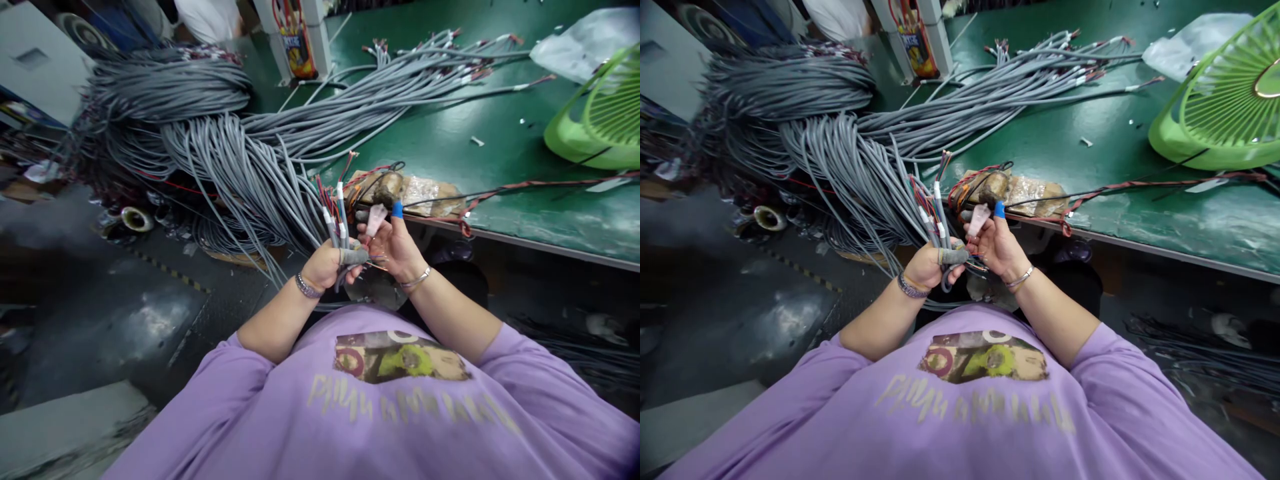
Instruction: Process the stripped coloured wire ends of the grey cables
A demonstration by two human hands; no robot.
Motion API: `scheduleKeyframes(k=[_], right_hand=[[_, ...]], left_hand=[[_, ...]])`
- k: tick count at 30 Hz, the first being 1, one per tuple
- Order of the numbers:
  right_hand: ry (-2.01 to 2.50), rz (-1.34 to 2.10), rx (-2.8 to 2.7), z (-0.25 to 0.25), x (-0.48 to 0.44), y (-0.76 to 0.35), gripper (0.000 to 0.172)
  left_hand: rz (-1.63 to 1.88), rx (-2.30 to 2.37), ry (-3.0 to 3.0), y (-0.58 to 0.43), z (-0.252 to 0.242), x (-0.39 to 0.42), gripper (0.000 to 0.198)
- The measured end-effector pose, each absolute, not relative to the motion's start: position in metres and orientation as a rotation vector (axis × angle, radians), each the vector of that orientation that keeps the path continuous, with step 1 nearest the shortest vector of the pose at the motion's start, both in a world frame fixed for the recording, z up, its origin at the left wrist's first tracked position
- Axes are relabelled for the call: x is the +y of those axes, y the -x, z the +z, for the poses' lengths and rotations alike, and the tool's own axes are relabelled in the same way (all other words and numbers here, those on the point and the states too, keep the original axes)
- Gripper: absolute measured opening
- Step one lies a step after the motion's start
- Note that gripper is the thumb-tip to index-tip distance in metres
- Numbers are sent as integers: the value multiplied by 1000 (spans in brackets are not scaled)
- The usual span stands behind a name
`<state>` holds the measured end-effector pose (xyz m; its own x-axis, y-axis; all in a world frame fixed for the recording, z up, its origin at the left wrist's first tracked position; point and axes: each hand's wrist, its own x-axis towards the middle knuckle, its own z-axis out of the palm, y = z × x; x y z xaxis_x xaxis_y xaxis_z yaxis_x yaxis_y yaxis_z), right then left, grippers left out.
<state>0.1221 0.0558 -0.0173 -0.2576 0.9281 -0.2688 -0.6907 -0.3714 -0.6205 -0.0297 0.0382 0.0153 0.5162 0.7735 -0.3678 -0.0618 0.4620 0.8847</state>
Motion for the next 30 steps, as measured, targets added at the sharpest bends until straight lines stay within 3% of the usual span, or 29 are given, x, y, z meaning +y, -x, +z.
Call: scheduleKeyframes(k=[5, 11, 19, 24, 30], right_hand=[[730, 1855, -558, -13, 53, -126, 67], [764, 1809, -543, -7, 52, -126, 53], [870, 1495, -628, -18, 49, -119, 58], [811, 1727, -478, -13, 54, -116, 57], [803, 1712, -449, -14, 58, -115, 52]], left_hand=[[677, 926, -962, 31, 15, 26, 44], [810, 955, -920, 27, 15, 22, 45], [848, 999, -920, 20, 14, 22, 44], [855, 1005, -921, 18, 12, 22, 44], [840, 1031, -939, 16, 11, 24, 44]])
